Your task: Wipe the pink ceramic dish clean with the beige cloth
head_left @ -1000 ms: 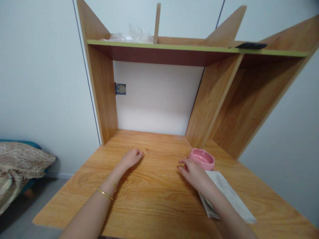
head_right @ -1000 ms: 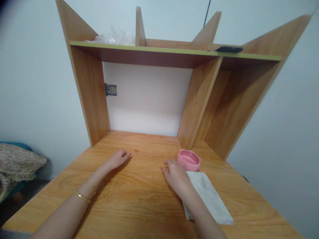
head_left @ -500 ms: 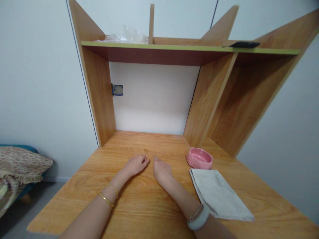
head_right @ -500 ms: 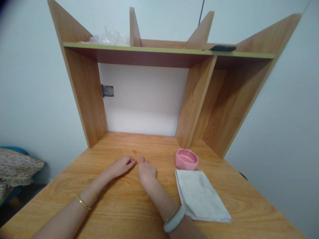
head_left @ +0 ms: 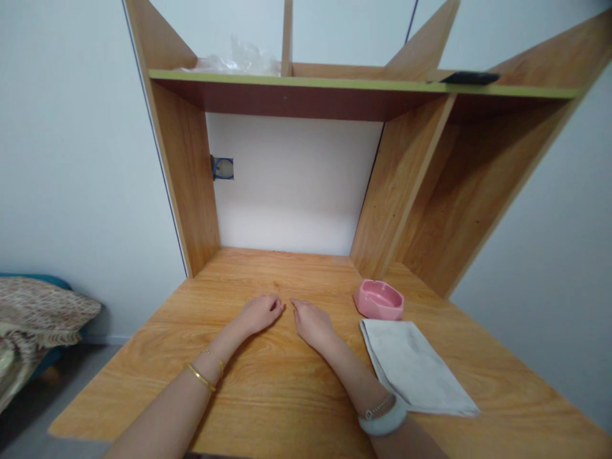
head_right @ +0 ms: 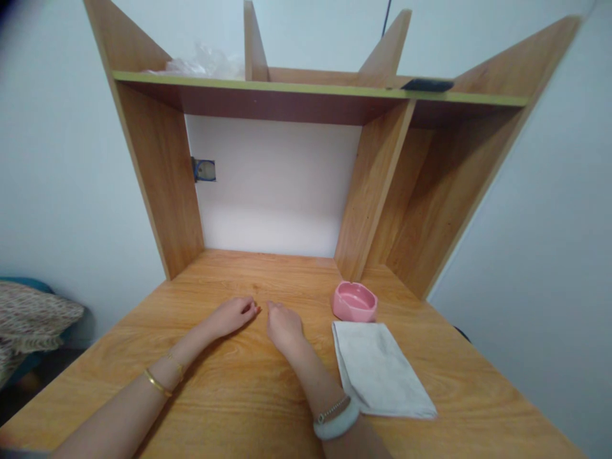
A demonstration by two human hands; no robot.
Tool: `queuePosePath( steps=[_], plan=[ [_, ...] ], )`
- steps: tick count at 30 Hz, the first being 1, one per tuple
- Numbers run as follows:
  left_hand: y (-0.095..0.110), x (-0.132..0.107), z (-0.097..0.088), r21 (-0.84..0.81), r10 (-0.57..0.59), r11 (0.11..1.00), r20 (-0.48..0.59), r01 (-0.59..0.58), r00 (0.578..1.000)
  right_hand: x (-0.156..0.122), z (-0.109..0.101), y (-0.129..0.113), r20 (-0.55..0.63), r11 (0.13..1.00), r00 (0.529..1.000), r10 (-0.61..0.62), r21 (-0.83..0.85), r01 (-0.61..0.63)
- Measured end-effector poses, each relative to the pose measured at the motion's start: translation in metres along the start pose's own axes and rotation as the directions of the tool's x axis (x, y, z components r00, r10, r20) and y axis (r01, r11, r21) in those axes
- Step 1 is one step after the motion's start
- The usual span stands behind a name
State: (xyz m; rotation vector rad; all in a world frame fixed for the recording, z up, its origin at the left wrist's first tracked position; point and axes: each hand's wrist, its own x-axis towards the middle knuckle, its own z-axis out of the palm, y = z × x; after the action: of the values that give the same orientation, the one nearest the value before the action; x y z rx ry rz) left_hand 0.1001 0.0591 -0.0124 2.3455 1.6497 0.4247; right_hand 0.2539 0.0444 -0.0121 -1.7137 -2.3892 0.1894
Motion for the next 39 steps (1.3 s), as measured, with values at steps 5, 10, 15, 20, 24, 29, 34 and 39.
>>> queuePosePath(
  steps=[5,10,15,20,24,29,34,39],
  plan=[
    [-0.0004,0.0003,-0.0002,-0.002,0.009,1.000,0.003,-0.009,1.000,-0.0004,0.0004,0.0005,-0.011,0.999,1.000,0.028,0.039,-0.027],
    [-0.0006,-0.0001,-0.0008,-0.009,0.015,1.000,0.001,-0.015,1.000,-0.0023,-0.0025,0.0040,-0.004,0.997,1.000,0.018,0.077,-0.018],
    [-0.0005,-0.0013,-0.0016,-0.019,0.015,1.000,0.000,-0.015,1.000,-0.0027,-0.0014,0.0040,0.014,0.995,0.999,0.029,0.093,-0.030],
    [-0.0009,-0.0015,-0.0017,-0.024,0.018,1.000,-0.001,-0.018,1.000,-0.0048,-0.0023,0.0018,0.021,0.994,1.000,0.015,0.107,-0.017],
    [-0.0011,-0.0017,-0.0018,-0.029,0.022,0.999,-0.003,-0.022,1.000,-0.0065,-0.0037,0.0003,0.022,0.994,1.000,0.008,0.113,-0.011],
    [-0.0011,-0.0018,-0.0019,-0.034,0.030,0.999,0.000,-0.030,1.000,-0.0067,-0.0035,0.0005,0.029,0.993,1.000,0.001,0.121,-0.004],
    [-0.0013,-0.0015,-0.0019,-0.033,0.031,0.999,0.007,-0.031,0.999,-0.0070,-0.0042,0.0006,0.031,0.992,0.999,-0.015,0.126,0.011],
    [-0.0012,-0.0013,-0.0022,-0.031,0.027,0.999,0.011,-0.027,1.000,-0.0087,-0.0065,-0.0010,0.036,0.992,0.999,-0.022,0.125,0.017]
  ],
)
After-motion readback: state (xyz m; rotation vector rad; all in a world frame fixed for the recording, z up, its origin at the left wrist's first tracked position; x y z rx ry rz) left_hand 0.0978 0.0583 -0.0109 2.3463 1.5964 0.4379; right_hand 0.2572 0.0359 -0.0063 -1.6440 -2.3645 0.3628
